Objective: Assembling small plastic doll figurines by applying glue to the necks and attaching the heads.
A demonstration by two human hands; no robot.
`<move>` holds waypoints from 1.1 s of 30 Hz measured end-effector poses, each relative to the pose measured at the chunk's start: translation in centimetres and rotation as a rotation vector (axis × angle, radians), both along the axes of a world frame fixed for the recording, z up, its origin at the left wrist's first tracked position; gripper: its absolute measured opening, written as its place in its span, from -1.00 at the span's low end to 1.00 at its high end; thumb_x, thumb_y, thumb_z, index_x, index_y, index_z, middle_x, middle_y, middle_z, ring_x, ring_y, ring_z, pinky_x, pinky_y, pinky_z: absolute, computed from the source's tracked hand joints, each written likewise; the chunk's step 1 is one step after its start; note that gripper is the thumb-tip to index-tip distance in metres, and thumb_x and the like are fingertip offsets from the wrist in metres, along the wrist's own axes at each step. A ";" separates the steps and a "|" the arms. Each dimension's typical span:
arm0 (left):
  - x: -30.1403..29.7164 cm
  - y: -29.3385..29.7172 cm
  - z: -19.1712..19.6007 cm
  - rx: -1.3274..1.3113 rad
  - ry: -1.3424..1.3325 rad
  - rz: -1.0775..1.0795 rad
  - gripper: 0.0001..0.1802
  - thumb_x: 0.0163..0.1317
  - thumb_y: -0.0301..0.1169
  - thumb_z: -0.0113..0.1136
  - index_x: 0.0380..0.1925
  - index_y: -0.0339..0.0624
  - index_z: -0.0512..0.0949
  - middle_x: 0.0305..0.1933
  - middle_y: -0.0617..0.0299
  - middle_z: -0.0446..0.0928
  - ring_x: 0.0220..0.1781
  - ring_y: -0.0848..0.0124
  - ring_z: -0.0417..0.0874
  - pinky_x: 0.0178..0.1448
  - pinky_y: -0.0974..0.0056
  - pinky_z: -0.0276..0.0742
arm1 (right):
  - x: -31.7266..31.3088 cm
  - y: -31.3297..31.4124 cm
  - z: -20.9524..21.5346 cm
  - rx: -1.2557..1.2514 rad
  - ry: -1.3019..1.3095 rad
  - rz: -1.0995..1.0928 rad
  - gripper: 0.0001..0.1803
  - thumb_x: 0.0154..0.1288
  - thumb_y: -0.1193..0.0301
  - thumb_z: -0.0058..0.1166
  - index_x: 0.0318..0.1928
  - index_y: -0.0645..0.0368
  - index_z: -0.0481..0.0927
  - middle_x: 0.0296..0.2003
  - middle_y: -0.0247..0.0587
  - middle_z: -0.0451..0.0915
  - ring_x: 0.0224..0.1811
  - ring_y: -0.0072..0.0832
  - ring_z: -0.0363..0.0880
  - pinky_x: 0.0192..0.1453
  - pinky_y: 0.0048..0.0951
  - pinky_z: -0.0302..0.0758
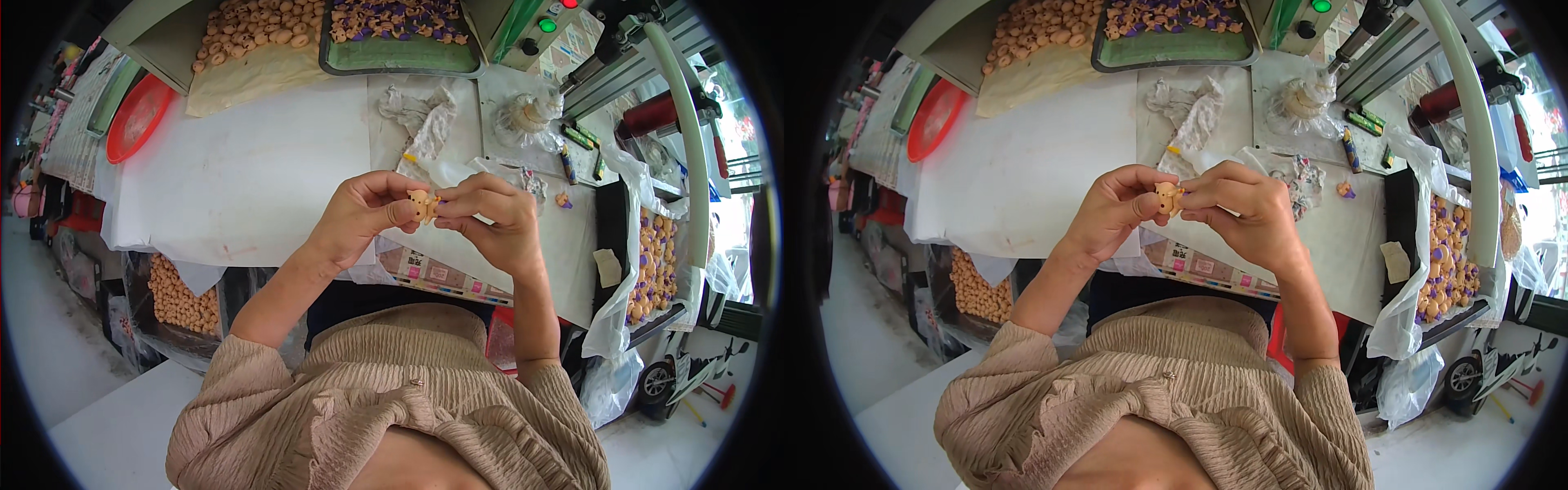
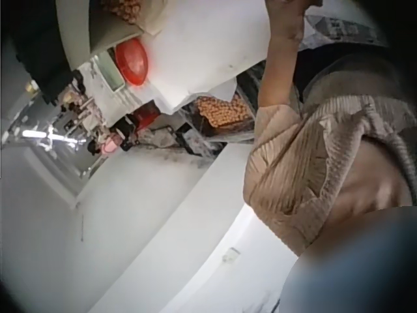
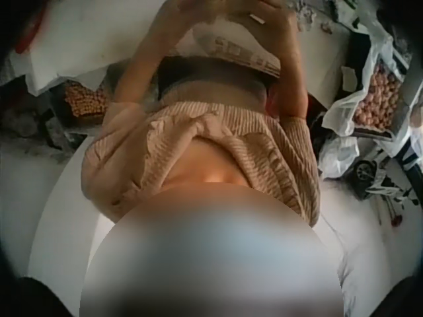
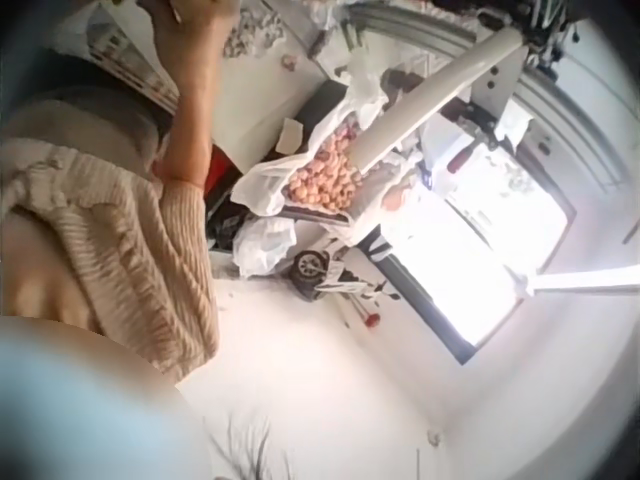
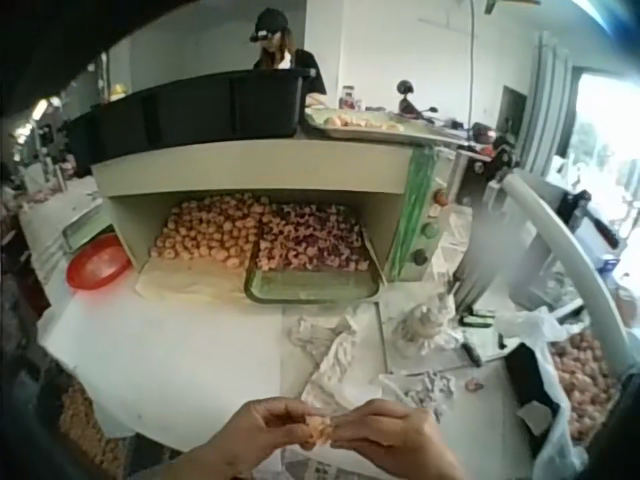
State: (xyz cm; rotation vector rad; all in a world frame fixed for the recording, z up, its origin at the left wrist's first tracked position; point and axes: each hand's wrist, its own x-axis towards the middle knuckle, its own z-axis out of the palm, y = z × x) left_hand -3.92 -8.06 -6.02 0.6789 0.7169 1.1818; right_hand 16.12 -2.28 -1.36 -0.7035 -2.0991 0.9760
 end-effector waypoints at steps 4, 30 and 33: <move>0.3 -0.1 -0.3 -0.034 -0.044 0.019 -0.69 0.19 -0.44 0.32 -0.07 -0.31 0.58 -0.23 0.19 0.62 -0.32 0.49 0.63 -0.17 0.40 0.62 | 0.1 0.1 -1.1 0.005 0.023 -0.010 -0.72 -0.17 0.70 0.37 -0.37 0.14 0.72 -0.32 -0.26 0.66 -0.34 -0.48 0.65 -0.31 -0.50 0.61; 2.9 0.6 1.9 -0.182 -0.154 -0.073 -0.69 0.35 -0.36 0.14 0.03 -0.25 0.46 -0.15 0.23 0.56 -0.14 0.46 0.65 0.01 0.36 0.65 | 7.5 8.1 12.8 1.124 0.308 -0.782 -0.79 0.37 0.53 0.03 -0.07 0.28 0.67 -0.29 -0.21 0.72 -0.53 -0.73 0.52 -0.40 -0.72 0.41; 3.6 0.4 2.1 -0.180 -0.183 -0.100 -0.66 0.36 -0.36 0.12 0.07 -0.27 0.44 -0.15 0.23 0.56 -0.13 0.45 0.64 0.02 0.35 0.65 | 8.7 8.7 16.1 1.592 0.005 -0.949 -0.74 0.36 0.54 0.00 0.02 0.29 0.59 -0.13 -0.13 0.64 -0.23 -0.48 0.61 -0.13 -0.58 0.52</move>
